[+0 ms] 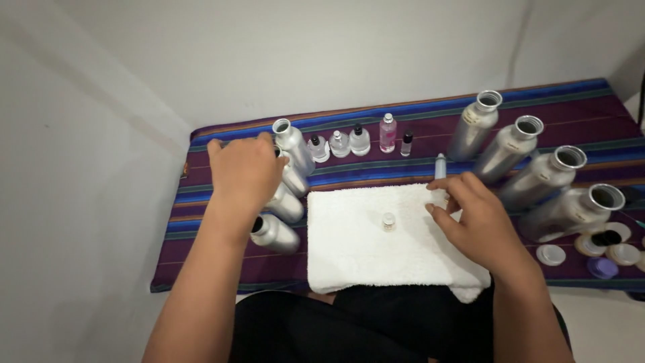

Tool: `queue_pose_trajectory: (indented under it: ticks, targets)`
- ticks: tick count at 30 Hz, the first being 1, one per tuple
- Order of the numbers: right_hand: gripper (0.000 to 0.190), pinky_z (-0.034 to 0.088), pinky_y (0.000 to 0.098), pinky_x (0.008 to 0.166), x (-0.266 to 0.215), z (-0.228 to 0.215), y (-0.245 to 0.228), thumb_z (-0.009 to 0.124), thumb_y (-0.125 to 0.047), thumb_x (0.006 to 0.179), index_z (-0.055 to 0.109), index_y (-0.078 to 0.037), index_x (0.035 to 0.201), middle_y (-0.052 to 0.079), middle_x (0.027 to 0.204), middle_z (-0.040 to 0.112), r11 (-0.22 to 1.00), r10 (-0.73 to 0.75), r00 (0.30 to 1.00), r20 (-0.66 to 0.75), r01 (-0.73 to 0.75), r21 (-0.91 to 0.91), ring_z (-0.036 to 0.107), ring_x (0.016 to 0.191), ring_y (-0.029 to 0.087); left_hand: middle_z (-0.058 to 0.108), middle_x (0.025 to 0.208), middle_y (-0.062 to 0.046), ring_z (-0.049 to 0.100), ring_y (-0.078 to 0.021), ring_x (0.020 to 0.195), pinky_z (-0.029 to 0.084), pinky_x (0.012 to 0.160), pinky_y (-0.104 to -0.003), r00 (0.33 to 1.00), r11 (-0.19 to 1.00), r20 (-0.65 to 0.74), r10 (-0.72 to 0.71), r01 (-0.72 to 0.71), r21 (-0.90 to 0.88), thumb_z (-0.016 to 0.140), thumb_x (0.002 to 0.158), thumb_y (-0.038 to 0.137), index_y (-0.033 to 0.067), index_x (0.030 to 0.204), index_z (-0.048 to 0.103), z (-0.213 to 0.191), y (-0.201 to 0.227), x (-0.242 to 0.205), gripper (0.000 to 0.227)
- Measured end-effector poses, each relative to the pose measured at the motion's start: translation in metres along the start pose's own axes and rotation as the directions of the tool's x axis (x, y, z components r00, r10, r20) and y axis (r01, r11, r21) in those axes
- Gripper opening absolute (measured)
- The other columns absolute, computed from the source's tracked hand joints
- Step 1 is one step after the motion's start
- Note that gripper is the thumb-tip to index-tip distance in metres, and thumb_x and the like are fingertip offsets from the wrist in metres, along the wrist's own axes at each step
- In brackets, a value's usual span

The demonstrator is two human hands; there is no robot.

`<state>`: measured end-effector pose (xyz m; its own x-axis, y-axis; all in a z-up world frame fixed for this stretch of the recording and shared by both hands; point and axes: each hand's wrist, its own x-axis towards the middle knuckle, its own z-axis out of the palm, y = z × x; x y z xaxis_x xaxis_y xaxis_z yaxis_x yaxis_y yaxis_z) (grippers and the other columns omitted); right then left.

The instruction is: The person uses a syringe to extract liquid from a pink perfume bottle and a small clear bottle, then injects the liquid into a large aluminum bottle.

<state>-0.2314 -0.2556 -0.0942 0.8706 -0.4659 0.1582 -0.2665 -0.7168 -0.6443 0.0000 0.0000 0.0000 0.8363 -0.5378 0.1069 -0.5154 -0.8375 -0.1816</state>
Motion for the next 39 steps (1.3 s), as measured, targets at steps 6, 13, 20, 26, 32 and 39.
queue_pose_trajectory:
  ticks: [6,13,20,26,32,39]
  targets:
    - [0.039,0.058,0.0384,0.076,0.0,-0.006,0.001,0.08,-0.007,0.081,0.074,-0.018,0.117,0.006,0.083,0.062,0.997,-0.056,0.995,-0.084,0.06,0.048,0.073,0.082,0.027,0.077,0.098,-0.017,0.074,-0.0379,0.095,0.029,0.108,-0.058,0.996,0.993,0.085,0.023,-0.013,-0.116,0.067,0.09,0.035,0.0042,0.112,0.069,-0.016,0.008,-0.001,0.038]
    - [0.039,0.058,0.0417,0.077,-0.001,-0.012,-0.006,0.076,0.003,0.079,0.075,-0.012,0.115,0.011,0.085,0.063,0.983,-0.082,0.99,-0.111,0.099,0.154,0.073,0.081,0.031,0.075,0.083,-0.013,0.074,-0.0344,0.084,0.023,0.112,-0.066,0.98,0.967,-0.137,0.142,-0.167,-0.19,0.067,0.09,0.033,0.002,0.113,0.073,-0.051,0.02,-0.026,0.039]
    - [0.028,0.045,0.0291,0.072,-0.003,-0.009,0.003,0.069,-0.017,0.098,0.074,-0.009,0.125,0.003,0.091,0.058,0.952,-0.212,0.955,-0.208,0.25,0.176,0.057,0.079,0.016,0.072,0.084,-0.001,0.066,-0.0249,0.081,0.031,0.112,-0.056,0.912,0.909,-0.344,0.223,-0.322,-0.265,0.068,0.091,0.045,0.016,0.102,0.072,-0.052,0.057,-0.075,0.031]
    - [0.029,0.045,0.0288,0.074,-0.007,-0.012,-0.001,0.069,-0.009,0.098,0.072,-0.005,0.127,0.004,0.088,0.056,0.926,-0.181,0.932,-0.313,0.269,0.266,0.055,0.081,0.016,0.071,0.08,-0.005,0.065,-0.0206,0.075,0.036,0.112,-0.058,0.831,0.763,-0.459,0.316,-0.51,-0.398,0.075,0.089,0.036,0.0038,0.104,0.074,-0.028,0.098,-0.117,0.036]
    - [0.029,0.048,0.0242,0.087,-0.011,-0.004,0.008,0.079,-0.004,0.091,0.059,-0.006,0.113,0.004,0.105,0.063,0.824,0.046,0.928,-0.369,0.174,0.539,0.059,0.094,0.012,0.064,0.085,-0.006,0.061,-0.0241,0.076,0.037,0.11,-0.059,0.788,0.676,-0.563,0.248,-0.557,-0.482,0.075,0.089,0.024,0.0023,0.103,0.071,-0.004,0.121,-0.131,0.027]
    - [0.019,0.062,0.0248,0.068,-0.028,-0.015,-0.012,0.07,0.005,0.092,0.06,0.003,0.109,0.012,0.096,0.063,0.644,-0.103,0.897,-0.429,0.389,0.659,0.065,0.075,0.018,0.06,0.094,-0.009,0.062,-0.0267,0.085,0.048,0.091,-0.048,0.851,0.593,-0.498,0.168,-0.491,-0.638,0.073,0.091,0.029,0.0054,0.112,0.069,0.012,0.121,-0.139,0.032]
